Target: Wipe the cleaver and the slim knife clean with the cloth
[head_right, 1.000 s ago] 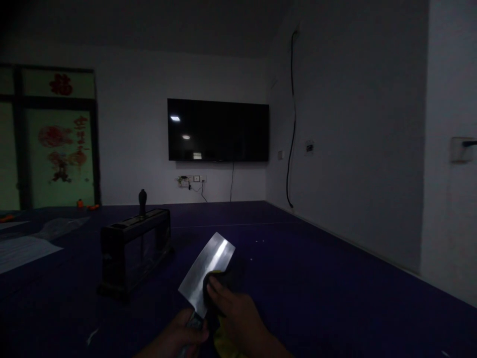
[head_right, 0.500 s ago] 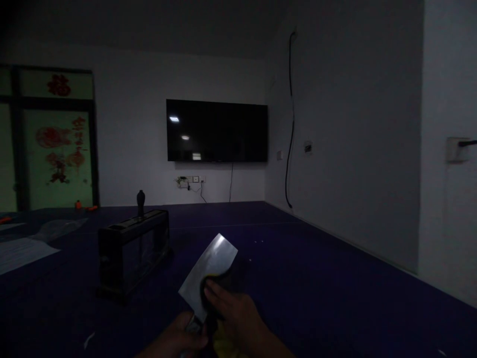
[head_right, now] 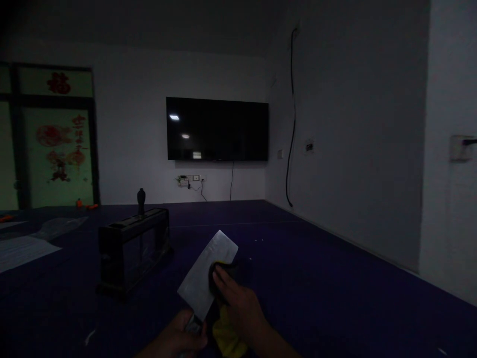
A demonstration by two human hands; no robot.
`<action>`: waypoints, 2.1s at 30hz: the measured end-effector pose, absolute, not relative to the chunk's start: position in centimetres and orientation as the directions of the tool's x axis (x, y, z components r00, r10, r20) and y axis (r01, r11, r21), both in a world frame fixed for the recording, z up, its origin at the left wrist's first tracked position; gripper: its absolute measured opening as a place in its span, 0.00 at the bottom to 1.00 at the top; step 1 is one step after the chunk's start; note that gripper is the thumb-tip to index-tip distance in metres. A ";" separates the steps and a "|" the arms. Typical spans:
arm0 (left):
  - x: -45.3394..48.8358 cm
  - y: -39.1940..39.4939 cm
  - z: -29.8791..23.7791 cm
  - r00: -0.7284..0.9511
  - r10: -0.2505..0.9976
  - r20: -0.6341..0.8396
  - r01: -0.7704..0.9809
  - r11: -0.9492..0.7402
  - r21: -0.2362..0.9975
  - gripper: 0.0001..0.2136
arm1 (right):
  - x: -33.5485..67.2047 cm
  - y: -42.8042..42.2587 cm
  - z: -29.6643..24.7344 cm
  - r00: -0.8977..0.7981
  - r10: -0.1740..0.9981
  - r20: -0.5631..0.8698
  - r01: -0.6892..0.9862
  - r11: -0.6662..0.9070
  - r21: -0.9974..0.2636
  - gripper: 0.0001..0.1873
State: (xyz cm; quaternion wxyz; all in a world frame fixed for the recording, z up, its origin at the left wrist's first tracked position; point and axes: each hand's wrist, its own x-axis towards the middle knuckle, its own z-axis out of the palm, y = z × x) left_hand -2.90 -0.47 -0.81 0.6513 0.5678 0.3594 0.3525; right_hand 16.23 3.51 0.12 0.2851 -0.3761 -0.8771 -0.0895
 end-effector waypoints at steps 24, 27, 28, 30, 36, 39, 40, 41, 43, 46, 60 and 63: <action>-2.8 0.2 -0.9 0.479 0.862 -0.168 0.040 0.169 0.985 0.16 | 15.5 2.4 1.1 -0.560 0.656 0.507 0.730 0.680 -0.073 0.49; -2.8 -0.4 -0.4 0.500 0.843 -0.200 0.088 0.181 0.980 0.14 | 16.1 3.1 1.1 -0.445 0.671 0.593 0.766 0.628 -0.135 0.46; -2.7 -0.6 -0.2 0.504 0.843 -0.188 0.087 0.167 0.982 0.13 | 16.4 3.4 1.0 -0.397 0.673 0.624 0.777 0.608 -0.162 0.45; -2.7 -0.9 -0.1 0.518 0.839 -0.167 0.085 0.143 0.986 0.12 | 16.9 3.9 1.0 -0.310 0.675 0.670 0.793 0.572 -0.209 0.42; -2.7 -0.7 -0.5 0.509 0.845 -0.164 0.098 0.132 0.986 0.13 | 17.6 4.7 0.6 -0.276 0.656 0.702 0.806 0.556 -0.203 0.38; -2.6 -0.7 -0.4 0.533 0.830 -0.165 0.099 0.132 0.986 0.12 | 17.4 4.7 0.4 -0.285 0.648 0.706 0.786 0.580 -0.215 0.38; -2.6 -0.7 -0.4 0.530 0.831 -0.171 0.104 0.136 0.985 0.12 | 17.3 4.6 0.4 -0.293 0.644 0.706 0.775 0.593 -0.218 0.37; -2.6 -0.8 -0.3 0.520 0.836 -0.177 0.110 0.140 0.984 0.11 | 17.2 4.5 0.4 -0.307 0.639 0.705 0.764 0.607 -0.218 0.38; -2.6 -0.9 -0.2 0.493 0.850 -0.186 0.117 0.147 0.982 0.11 | 17.0 4.2 0.4 -0.342 0.629 0.698 0.744 0.635 -0.208 0.38; -2.5 -1.0 -0.1 0.457 0.870 -0.186 0.116 0.149 0.982 0.11 | 16.8 3.8 0.6 -0.381 0.625 0.681 0.729 0.657 -0.195 0.40; -2.6 -1.0 0.3 0.498 0.843 -0.204 0.158 0.143 0.977 0.08 | 17.8 5.4 -0.1 -0.215 0.691 0.690 0.793 0.536 -0.289 0.39; -2.5 -1.2 0.5 0.485 0.855 -0.183 0.140 0.131 0.981 0.07 | 17.5 4.9 0.1 -0.261 0.678 0.687 0.792 0.558 -0.249 0.40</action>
